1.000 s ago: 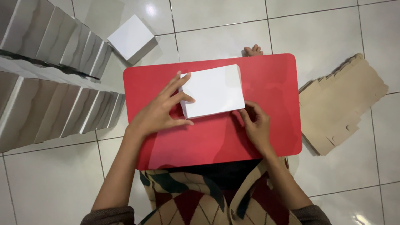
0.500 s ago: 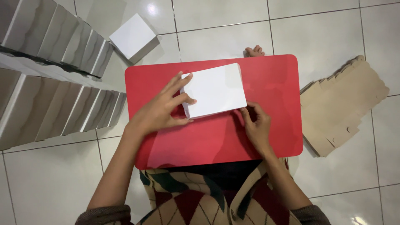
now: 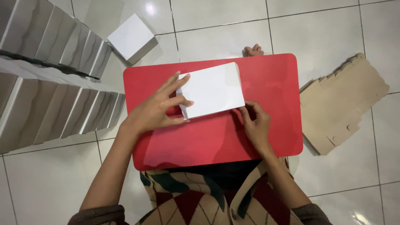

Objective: The person folds a cardboard sheet into a box by bending the panels and tucking tabs into the corresponding slots, then places the completed box on a stack.

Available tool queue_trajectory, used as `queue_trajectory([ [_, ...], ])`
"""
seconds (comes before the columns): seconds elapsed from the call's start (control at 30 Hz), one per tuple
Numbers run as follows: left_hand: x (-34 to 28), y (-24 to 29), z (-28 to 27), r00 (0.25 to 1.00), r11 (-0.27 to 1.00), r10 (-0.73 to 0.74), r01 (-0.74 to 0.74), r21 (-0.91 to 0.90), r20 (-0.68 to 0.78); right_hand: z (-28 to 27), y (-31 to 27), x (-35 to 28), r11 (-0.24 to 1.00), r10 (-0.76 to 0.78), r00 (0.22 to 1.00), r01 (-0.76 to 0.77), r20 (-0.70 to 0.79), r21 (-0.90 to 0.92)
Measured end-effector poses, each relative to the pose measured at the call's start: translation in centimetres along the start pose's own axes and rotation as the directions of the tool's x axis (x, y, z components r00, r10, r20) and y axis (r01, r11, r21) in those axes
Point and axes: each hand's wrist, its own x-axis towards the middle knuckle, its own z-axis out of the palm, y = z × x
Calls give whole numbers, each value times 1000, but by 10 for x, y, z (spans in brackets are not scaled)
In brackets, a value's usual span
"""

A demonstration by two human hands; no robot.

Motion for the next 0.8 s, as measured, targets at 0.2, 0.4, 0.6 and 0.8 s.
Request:
queue_trajectory([
  [0.2, -6, -16, 13, 1000, 993, 6, -8, 114, 22, 0, 6, 1, 1000, -1, 1000, 1, 9, 0],
  [0.4, 5, 21, 9, 998, 997, -67, 68, 44, -10, -10, -11, 10, 985, -100, 993, 91, 56, 145],
  [0.6, 25, 48, 67, 793, 874, -426, 235, -426, -436, -4, -71, 42, 961, -258, 957, 241, 135, 133],
  [0.8, 40, 41, 105, 679, 860, -482, 246, -447, -553, 27, -57, 51, 978, -206, 941, 205, 268, 34],
])
